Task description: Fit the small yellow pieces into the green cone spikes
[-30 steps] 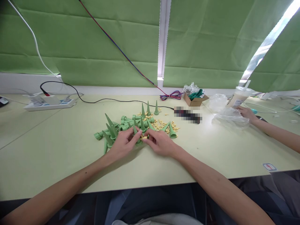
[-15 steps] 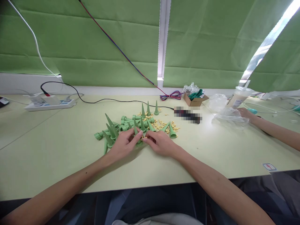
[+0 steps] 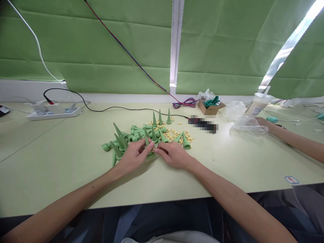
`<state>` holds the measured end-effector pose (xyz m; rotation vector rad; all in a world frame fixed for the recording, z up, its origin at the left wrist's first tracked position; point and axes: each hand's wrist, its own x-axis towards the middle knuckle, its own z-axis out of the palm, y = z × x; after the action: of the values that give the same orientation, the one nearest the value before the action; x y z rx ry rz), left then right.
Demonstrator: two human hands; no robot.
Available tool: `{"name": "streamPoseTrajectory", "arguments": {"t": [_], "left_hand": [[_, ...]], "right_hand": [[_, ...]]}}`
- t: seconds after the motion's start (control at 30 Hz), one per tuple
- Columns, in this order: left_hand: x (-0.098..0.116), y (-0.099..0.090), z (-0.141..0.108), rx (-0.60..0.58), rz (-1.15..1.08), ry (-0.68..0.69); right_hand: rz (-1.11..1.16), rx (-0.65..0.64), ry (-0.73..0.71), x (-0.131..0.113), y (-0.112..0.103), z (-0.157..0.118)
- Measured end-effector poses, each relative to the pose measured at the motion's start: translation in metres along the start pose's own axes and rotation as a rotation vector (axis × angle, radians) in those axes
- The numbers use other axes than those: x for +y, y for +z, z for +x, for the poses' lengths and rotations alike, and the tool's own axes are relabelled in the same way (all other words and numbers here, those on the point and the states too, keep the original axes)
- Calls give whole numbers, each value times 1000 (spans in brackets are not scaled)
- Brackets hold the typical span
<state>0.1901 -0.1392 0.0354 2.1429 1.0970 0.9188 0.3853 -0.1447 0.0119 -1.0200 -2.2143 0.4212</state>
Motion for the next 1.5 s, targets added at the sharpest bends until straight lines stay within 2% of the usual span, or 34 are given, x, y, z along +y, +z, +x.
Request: {"name": "streamPoseTrajectory", "arguments": {"t": [0.53, 1.27, 1.5], "left_hand": [[-1, 0, 0, 4, -12, 3], [2, -1, 0, -21, 17, 19], [3, -1, 0, 23, 9, 20]], "right_hand": [[88, 26, -3, -2, 0, -1], [47, 19, -13, 0, 0, 0], [61, 60, -8, -1, 0, -1]]}}
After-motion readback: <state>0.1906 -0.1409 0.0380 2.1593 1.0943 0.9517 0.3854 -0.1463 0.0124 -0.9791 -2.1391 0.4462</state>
